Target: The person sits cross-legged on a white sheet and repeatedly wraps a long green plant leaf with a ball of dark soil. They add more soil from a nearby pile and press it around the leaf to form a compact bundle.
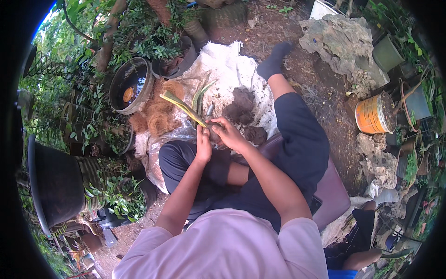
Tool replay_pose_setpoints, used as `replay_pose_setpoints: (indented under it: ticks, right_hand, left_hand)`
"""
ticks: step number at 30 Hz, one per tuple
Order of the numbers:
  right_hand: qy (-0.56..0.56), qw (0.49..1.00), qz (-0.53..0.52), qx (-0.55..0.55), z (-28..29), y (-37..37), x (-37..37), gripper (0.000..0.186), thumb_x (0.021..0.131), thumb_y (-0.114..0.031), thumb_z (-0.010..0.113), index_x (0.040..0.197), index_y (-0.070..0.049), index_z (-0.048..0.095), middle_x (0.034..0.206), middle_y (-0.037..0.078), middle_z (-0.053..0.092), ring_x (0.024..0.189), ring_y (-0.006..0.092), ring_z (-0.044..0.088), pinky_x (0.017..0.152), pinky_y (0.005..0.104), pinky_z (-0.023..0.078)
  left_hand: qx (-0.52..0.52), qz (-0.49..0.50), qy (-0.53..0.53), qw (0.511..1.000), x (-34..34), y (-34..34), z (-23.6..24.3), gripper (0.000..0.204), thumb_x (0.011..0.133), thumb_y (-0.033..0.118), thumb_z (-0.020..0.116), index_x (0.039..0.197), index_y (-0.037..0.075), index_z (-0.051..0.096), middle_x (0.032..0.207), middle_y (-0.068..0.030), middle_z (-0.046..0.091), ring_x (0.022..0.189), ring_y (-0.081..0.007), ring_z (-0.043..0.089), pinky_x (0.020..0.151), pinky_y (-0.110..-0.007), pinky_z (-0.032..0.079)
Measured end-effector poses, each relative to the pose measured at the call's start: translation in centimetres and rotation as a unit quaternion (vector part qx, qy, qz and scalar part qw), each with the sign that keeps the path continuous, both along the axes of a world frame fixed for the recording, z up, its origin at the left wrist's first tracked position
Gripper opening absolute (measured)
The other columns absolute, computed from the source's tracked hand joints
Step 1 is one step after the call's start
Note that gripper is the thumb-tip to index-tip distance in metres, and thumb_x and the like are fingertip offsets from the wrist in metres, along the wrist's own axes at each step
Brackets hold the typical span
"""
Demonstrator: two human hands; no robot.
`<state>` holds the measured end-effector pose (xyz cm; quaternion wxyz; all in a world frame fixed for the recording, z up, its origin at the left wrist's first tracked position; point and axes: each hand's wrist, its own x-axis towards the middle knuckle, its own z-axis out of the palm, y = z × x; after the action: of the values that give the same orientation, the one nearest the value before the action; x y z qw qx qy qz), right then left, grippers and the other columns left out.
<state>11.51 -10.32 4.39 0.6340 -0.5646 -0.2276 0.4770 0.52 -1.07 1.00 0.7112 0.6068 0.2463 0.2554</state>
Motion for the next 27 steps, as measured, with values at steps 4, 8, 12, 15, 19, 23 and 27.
replay_pose_setpoints:
  ticks: [4,8,12,15,19,23,27]
  right_hand:
    - [0.008,1.000,0.007,-0.006,-0.1,-0.1,0.5,0.033,0.102,-0.026,0.053,0.131,-0.010,0.051,0.121,0.009,0.056,0.096,0.0163,0.062,0.064,0.0304,0.058]
    - [0.036,0.999,0.002,-0.025,0.6,-0.2,0.4,0.032,0.102,-0.026,0.053,0.130,-0.010,0.050,0.119,0.009,0.058,0.099,0.0166,0.061,0.063,0.0305,0.058]
    - [0.029,0.999,0.009,-0.020,0.6,-0.2,0.2,0.032,0.103,-0.025,0.050,0.130,-0.010,0.047,0.129,0.009,0.054,0.108,0.0210,0.059,0.068,0.0346,0.060]
    - [-0.036,0.999,-0.010,-0.016,-0.1,0.1,0.2,0.028,0.101,-0.022,0.053,0.124,-0.007,0.052,0.113,0.009,0.062,0.097,0.0172,0.061,0.063,0.0319,0.057]
    - [-0.120,0.992,-0.039,0.010,-0.9,0.4,0.4,0.023,0.100,-0.018,0.053,0.118,-0.006,0.057,0.102,0.007,0.064,0.088,0.0134,0.063,0.060,0.0293,0.054]
    - [-0.019,0.999,-0.039,-0.030,0.0,0.0,0.5,0.026,0.102,-0.023,0.050,0.118,-0.006,0.060,0.100,0.006,0.065,0.081,0.0130,0.063,0.062,0.0311,0.054]
    - [-0.061,0.993,0.071,-0.074,1.7,-0.7,2.3,0.035,0.104,-0.032,0.045,0.125,-0.010,0.063,0.112,0.009,0.067,0.090,0.0168,0.067,0.068,0.0325,0.055]
  left_hand:
    - [0.026,0.018,0.012,0.999,0.0,-0.2,0.1,0.042,0.104,0.022,0.038,0.138,-0.002,0.036,0.127,-0.0165,0.052,0.116,-0.0228,0.055,0.099,-0.036,0.044]
    - [0.084,0.014,0.031,0.996,-0.2,-0.1,0.2,0.042,0.102,0.021,0.039,0.138,-0.001,0.037,0.124,-0.0178,0.055,0.114,-0.0242,0.056,0.099,-0.036,0.045]
    - [0.107,0.017,0.044,0.993,-0.2,0.0,-0.1,0.044,0.101,0.022,0.039,0.138,-0.001,0.037,0.123,-0.0201,0.056,0.113,-0.0266,0.058,0.097,-0.037,0.046]
    - [0.132,0.011,0.057,0.990,-0.3,0.1,-0.5,0.045,0.100,0.024,0.038,0.138,-0.001,0.037,0.123,-0.0210,0.057,0.113,-0.0277,0.059,0.097,-0.037,0.046]
    - [0.153,0.016,0.039,0.987,-0.3,-0.1,-0.7,0.048,0.100,0.027,0.044,0.138,-0.001,0.037,0.119,-0.0190,0.059,0.109,-0.0272,0.061,0.096,-0.038,0.047]
    - [0.118,0.013,0.016,0.993,0.1,-0.4,-0.2,0.053,0.097,0.030,0.058,0.137,0.000,0.039,0.118,-0.0149,0.059,0.106,-0.0230,0.062,0.094,-0.036,0.048]
    - [-0.005,0.031,0.046,0.998,0.5,-0.4,0.8,0.049,0.096,0.030,0.061,0.131,0.003,0.042,0.115,-0.0122,0.059,0.100,-0.0190,0.062,0.078,-0.031,0.054]
